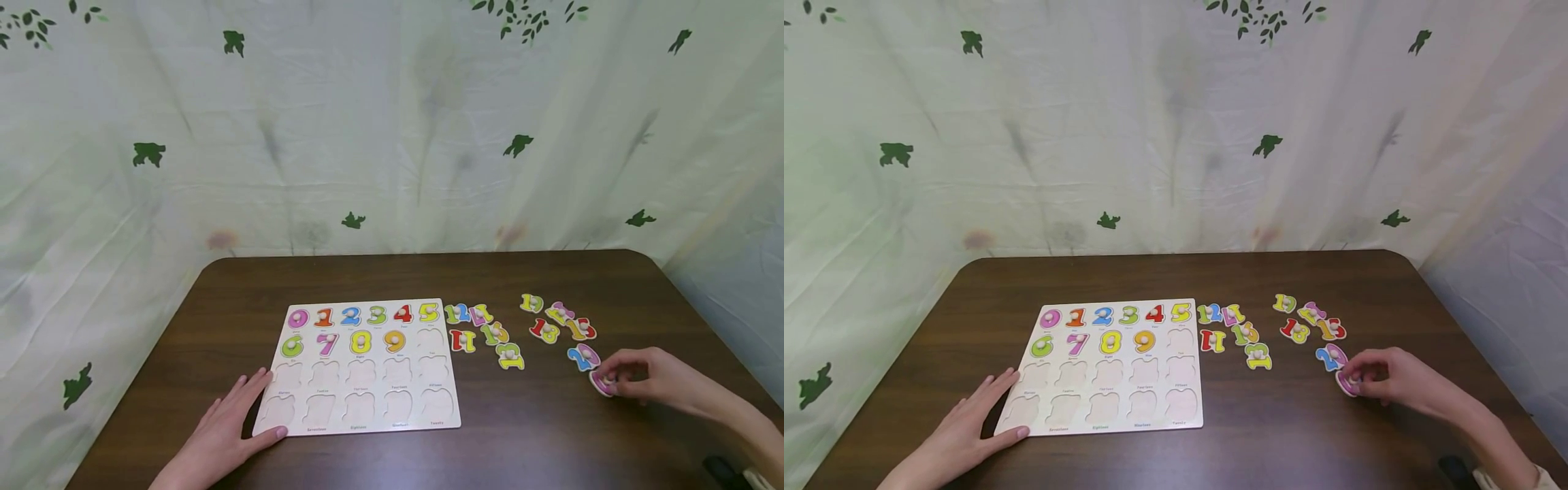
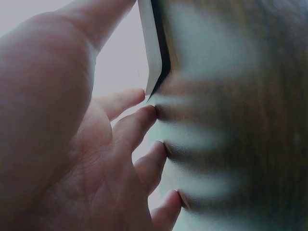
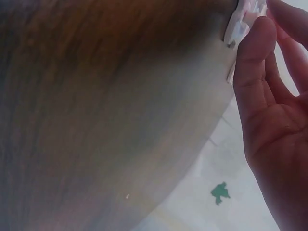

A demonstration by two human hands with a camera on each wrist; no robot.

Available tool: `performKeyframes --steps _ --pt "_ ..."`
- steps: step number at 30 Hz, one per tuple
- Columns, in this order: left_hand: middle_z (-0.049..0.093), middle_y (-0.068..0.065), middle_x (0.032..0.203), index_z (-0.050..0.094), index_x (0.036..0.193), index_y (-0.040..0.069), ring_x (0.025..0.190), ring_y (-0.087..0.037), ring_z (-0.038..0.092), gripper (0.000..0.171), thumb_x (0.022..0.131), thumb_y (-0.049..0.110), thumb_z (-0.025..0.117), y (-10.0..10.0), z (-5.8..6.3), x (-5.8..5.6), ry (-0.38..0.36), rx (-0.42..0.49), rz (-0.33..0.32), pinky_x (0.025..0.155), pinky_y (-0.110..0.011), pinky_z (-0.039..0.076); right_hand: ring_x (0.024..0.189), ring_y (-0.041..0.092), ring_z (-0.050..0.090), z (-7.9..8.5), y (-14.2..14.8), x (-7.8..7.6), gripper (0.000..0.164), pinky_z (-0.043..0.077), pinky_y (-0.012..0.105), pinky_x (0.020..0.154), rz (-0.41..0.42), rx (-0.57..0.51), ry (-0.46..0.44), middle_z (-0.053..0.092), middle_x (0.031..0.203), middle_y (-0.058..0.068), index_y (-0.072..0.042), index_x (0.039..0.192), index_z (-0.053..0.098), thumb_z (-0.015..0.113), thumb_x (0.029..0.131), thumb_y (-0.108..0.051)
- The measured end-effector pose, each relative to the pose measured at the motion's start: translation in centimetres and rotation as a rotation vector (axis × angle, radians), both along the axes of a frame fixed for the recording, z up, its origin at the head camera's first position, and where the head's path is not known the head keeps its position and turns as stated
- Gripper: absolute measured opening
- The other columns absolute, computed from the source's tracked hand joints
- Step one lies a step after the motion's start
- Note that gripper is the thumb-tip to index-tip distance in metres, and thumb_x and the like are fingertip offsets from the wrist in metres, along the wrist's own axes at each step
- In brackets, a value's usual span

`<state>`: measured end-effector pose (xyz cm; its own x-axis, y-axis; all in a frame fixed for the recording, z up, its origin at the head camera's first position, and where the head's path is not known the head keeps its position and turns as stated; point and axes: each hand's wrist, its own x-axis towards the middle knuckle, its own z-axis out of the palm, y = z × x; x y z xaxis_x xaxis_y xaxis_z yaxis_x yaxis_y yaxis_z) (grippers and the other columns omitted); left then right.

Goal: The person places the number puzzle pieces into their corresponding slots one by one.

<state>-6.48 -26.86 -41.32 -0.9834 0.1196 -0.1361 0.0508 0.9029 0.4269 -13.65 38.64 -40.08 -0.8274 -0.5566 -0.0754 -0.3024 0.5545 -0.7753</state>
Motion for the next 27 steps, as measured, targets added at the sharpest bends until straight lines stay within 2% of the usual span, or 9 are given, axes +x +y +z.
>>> performKeyframes --steps 6,10,14,23,27 --pt "0.032 -0.02 0.155 0.037 0.151 0.01 0.141 -0.048 0.021 0.101 0.076 0.07 0.069 0.0 0.1 0.1 0.0 0.005 0.003 0.102 -0.073 0.019 0.065 0.01 0.057 0.0 -0.5 0.2 0.013 0.051 0.029 0.05 -0.124 0.102 -0.02 0.063 0.079 -0.004 -0.011 0.101 0.069 0.073 0.089 -0.012" --pt "0.033 -0.02 0.155 0.037 0.151 0.01 0.14 -0.048 0.022 0.1 0.076 0.069 0.069 0.1 0.1 0.1 0.009 -0.009 0.0 0.102 -0.073 0.02 0.061 0.009 0.054 -0.1 -0.7 0.4 0.015 0.05 0.028 0.048 -0.207 0.166 -0.037 0.061 0.078 -0.004 -0.01 0.099 0.068 0.075 0.088 -0.019" --pt "0.033 -0.021 0.154 0.037 0.151 0.01 0.14 -0.049 0.023 0.1 0.076 0.068 0.07 0.1 0.0 0.1 0.011 -0.02 -0.005 0.102 -0.073 0.021 0.058 0.011 0.054 -0.3 -0.8 0.6 0.018 0.049 0.029 0.047 -0.263 0.176 -0.038 0.061 0.077 -0.003 -0.009 0.097 0.066 0.076 0.087 -0.02" --pt "0.032 -0.021 0.155 0.036 0.151 0.01 0.14 -0.049 0.023 0.101 0.076 0.07 0.069 0.0 -0.1 0.0 0.008 -0.028 -0.007 0.102 -0.073 0.021 0.058 0.009 0.053 -0.4 -0.9 1.0 0.02 0.048 0.028 0.046 -0.312 0.212 -0.004 0.061 0.076 -0.003 -0.011 0.095 0.065 0.077 0.086 -0.026" --pt "0.032 -0.021 0.155 0.036 0.151 0.011 0.14 -0.049 0.023 0.1 0.076 0.068 0.07 0.0 0.0 0.1 0.011 -0.02 -0.006 0.102 -0.073 0.02 0.065 0.007 0.055 0.0 -1.3 1.0 0.015 0.047 0.025 0.051 -0.315 0.205 0.111 0.062 0.077 -0.007 -0.018 0.093 0.067 0.079 0.085 -0.023"
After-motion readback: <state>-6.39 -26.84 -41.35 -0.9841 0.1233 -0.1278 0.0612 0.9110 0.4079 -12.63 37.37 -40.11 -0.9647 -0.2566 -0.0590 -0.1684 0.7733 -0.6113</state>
